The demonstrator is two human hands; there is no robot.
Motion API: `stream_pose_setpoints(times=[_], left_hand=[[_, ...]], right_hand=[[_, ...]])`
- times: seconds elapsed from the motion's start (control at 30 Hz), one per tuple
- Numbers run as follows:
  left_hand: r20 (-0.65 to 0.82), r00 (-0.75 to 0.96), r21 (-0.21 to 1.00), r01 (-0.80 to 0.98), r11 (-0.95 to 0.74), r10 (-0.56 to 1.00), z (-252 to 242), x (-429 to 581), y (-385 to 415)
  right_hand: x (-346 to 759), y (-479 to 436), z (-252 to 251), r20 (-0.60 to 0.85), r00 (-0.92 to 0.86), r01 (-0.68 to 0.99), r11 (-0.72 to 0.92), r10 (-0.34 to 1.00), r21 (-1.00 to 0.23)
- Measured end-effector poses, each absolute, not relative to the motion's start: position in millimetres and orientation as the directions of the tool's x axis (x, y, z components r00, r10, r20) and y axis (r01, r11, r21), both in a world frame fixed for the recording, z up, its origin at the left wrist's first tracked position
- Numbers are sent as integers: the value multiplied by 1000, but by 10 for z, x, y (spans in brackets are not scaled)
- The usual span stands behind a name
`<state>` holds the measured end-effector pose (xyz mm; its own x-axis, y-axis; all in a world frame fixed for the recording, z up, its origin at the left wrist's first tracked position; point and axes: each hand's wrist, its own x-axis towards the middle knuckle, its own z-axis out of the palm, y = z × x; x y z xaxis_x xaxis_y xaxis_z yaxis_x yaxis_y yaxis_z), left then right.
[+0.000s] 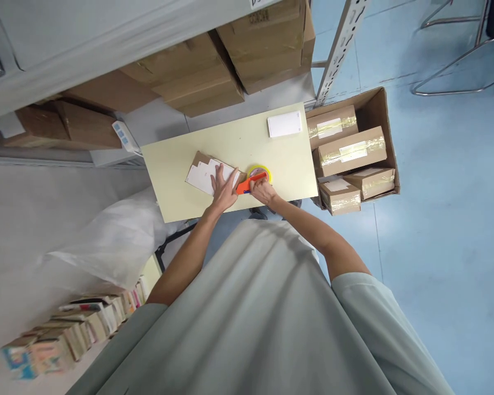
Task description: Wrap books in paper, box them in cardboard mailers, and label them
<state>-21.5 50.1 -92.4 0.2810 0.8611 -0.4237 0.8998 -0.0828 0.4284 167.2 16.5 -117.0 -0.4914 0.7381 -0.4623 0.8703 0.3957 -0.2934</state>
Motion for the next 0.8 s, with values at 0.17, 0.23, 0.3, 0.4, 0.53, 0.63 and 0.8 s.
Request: stream_pose_setpoints(times=[0.17,0.23,0.3,0.4,0.53,0.63,0.8], left_hand=[[-391,344,393,901,-183,854,-919,-366,391],[-388,363,392,897,-205,847,-902,-410,365],[-395,380,393,893,-220,836,-886,-442,350],[-404,390,398,890,-225,828,-878,-468,340],[-398,397,399,887,-234,827,-891,-476,337],[-402,407,397,885,-245,820,-899,-479,337],[-399,412,395,883,-252,819,-907,-484,335]], right_hand=[[1489,67,-1178,-440,-507,853,357,741,-380],[1558,35,-1206,-453,-523,841,351,722,-412],[1752,10,-1247,-470,-522,836,320,712,-446],[2189,9,-1311,-513,-434,868,193,741,-457],[2560,114,-1340,-535,-292,915,69,793,-397],[2456,270,-1293,-519,-236,915,9,822,-402],[2028,565,-1144,-523,-236,931,36,819,-362]])
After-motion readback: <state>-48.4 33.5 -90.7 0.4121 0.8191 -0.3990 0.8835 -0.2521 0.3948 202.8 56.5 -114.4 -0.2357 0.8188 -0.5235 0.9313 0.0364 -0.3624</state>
